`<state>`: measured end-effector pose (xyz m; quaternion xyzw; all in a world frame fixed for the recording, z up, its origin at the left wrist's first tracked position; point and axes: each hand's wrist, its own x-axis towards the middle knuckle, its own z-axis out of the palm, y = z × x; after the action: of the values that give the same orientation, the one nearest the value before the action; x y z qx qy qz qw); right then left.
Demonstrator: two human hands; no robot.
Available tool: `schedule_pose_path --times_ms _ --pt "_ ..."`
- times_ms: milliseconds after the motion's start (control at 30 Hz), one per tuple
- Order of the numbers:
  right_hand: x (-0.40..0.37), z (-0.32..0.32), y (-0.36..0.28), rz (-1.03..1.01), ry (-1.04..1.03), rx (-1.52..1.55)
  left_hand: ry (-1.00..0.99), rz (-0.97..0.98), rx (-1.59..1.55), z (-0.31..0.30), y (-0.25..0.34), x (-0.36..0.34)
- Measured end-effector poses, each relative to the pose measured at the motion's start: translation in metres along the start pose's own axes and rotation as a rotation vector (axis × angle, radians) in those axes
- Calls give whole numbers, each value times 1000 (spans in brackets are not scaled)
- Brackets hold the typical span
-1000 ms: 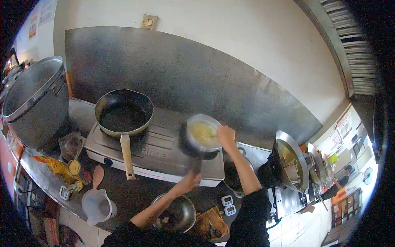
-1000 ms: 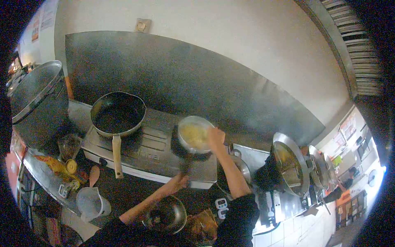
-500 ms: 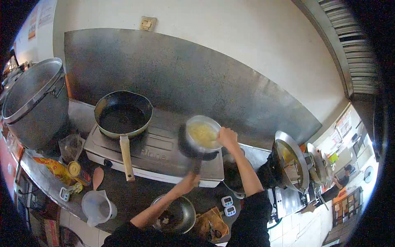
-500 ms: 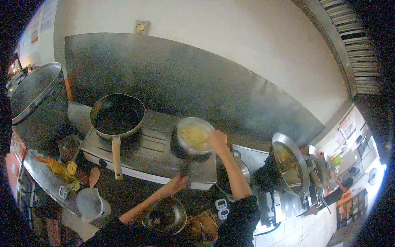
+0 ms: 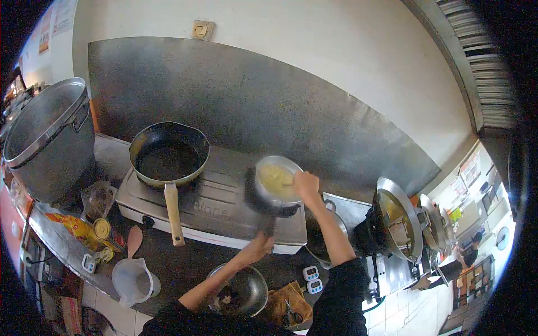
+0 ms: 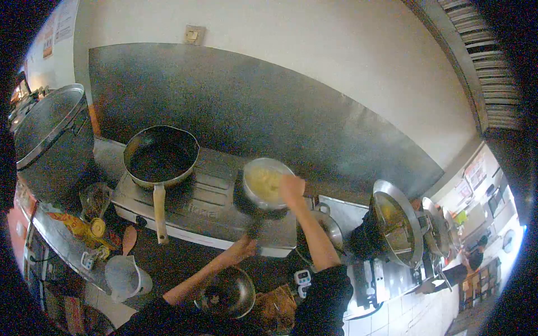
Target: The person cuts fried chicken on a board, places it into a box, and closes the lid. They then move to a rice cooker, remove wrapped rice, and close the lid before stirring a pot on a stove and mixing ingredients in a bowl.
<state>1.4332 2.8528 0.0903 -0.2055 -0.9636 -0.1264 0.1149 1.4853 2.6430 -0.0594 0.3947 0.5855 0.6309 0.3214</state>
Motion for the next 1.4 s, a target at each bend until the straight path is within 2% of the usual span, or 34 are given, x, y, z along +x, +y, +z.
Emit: schedule_pose_path --times_ms 67,167,267,333,367,433,467,533,567,633,667,733,800,833,867,933,967,1033,1133,1167,1233,1333,1400 --pt "7 2 0 -7 -13 4 -50 -81 134 -6 7 2" --pt "4 -15 7 41 -1 86 -24 -109 154 -4 6 2" --pt "7 0 8 9 44 2 35 28 52 -3 8 -4" --pt "5 -2 -2 25 5 -60 39 -50 10 -2 11 2" --pt "7 -1 4 29 60 -11 39 -95 -16 1 11 1" --pt "11 6 21 40 166 90 32 54 23 1 3 0" --pt "10 15 20 13 117 38 30 131 47 0 -1 0" --pt "7 17 10 -41 31 -66 -8 -48 -32 -3 11 -3" --pt "11 13 13 -36 30 -12 -23 -133 -74 -5 16 -2" --pt "5 -6 20 -18 8 94 -42 -24 24 -3 0 3" --pt "5 1 21 24 48 44 -54 27 73 -2 -11 6" --pt "12 16 20 104 139 -51 35 57 -67 7 -29 12" --pt "11 10 22 35 4 64 47 22 -116 3 -32 16" --pt "10 7 25 -1 -69 117 11 -36 -106 -1 -16 11" --pt "9 6 27 53 -4 100 -30 -102 -101 -1 -6 5" --pt "12 5 31 163 132 66 11 -59 -98 4 -20 10" --pt "7 9 28 136 86 21 31 -38 -93 6 -29 12" --pt "3 10 16 75 8 -71 46 46 57 1 -5 2" --pt "-1 -23 28 87 -109 107 26 108 92 -1 -10 3" --pt "-1 -22 34 127 -74 67 8 117 76 0 -18 5" --pt "2 -17 42 203 0 -13 -40 14 24 -2 -8 6" --pt "0 3 33 256 -69 -3 -9 -64 50 -1 5 2" --pt "14 28 47 64 -245 264 4 -54 -4 1 -3 4"
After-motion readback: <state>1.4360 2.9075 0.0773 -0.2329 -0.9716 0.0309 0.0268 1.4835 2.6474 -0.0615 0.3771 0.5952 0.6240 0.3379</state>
